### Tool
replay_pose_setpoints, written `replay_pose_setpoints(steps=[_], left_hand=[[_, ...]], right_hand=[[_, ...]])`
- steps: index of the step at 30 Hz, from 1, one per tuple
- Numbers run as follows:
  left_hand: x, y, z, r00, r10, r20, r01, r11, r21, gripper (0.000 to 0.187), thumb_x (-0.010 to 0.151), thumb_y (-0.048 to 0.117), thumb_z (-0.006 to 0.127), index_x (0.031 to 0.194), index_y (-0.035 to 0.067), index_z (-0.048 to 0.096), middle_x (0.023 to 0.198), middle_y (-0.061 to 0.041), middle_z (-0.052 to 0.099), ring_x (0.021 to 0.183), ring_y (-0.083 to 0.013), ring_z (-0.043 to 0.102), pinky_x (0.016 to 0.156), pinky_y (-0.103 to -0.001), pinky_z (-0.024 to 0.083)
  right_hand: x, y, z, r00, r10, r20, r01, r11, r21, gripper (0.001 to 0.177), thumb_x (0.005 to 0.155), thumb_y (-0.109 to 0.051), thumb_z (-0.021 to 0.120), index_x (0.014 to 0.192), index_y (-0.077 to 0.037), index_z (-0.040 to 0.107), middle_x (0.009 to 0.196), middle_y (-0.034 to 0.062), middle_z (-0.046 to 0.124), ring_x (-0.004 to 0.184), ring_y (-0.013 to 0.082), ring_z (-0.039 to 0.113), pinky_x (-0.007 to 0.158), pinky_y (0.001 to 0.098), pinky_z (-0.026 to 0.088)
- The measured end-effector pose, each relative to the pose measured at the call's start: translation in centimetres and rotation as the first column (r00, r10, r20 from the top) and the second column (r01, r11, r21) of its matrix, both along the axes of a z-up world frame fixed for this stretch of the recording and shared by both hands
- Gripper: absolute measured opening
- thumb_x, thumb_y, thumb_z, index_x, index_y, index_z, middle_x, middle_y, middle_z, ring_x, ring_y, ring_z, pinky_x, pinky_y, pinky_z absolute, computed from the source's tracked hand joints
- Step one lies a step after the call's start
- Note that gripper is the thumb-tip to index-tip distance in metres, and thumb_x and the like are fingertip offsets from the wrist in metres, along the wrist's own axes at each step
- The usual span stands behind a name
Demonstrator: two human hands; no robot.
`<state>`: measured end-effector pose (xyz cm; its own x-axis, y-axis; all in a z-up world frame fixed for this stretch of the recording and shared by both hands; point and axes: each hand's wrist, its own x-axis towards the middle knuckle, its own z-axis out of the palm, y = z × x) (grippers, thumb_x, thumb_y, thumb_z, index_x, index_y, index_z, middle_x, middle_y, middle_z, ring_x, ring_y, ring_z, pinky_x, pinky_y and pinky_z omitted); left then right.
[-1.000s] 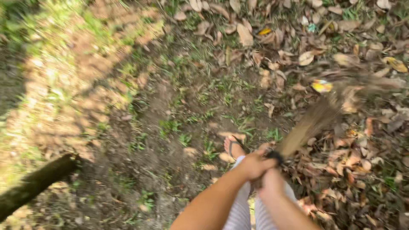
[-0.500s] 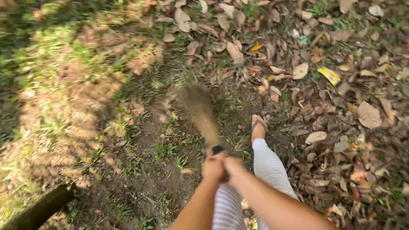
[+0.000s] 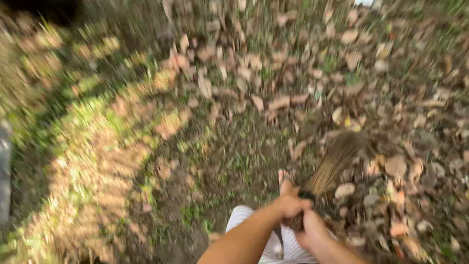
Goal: The person sweeps dry leaves on a dirt ground using a stick broom, gathering them into a pile near the base of a tree.
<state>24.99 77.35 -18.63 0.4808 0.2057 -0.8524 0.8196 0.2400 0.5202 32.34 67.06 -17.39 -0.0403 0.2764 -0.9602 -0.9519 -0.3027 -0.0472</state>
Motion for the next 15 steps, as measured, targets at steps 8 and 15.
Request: replay_pose_setpoints(steps=[8, 15], left_hand=[[-0.1, 8.7, 15.0, 0.741, 0.652, -0.161, -0.671, 0.729, -0.139, 0.078, 0.076, 0.045, 0.08, 0.141, 0.015, 0.048, 0.115, -0.017, 0.07, 0.092, -0.0386, 0.072, 0.063, -0.064, 0.056], [0.0, 21.0, 22.4, 0.707, 0.707, -0.003, -0.706, 0.706, -0.046, 0.1, 0.074, 0.04, 0.087, 0.152, 0.023, 0.026, 0.131, -0.015, 0.058, 0.099, -0.0341, 0.067, 0.078, -0.063, 0.057]], right_hand=[[2.7, 11.5, 8.2, 0.915, 0.389, -0.104, -0.352, 0.898, 0.262, 0.03, 0.095, -0.025, 0.051, 0.107, -0.001, 0.065, 0.093, 0.0219, 0.073, 0.076, 0.04, 0.072, 0.061, 0.0605, 0.057], [5.7, 25.0, 14.9, 0.861, 0.508, -0.001, -0.466, 0.791, 0.397, 0.031, 0.095, -0.017, 0.055, 0.114, 0.006, 0.064, 0.094, 0.0248, 0.075, 0.08, 0.0378, 0.075, 0.075, 0.0532, 0.064]])
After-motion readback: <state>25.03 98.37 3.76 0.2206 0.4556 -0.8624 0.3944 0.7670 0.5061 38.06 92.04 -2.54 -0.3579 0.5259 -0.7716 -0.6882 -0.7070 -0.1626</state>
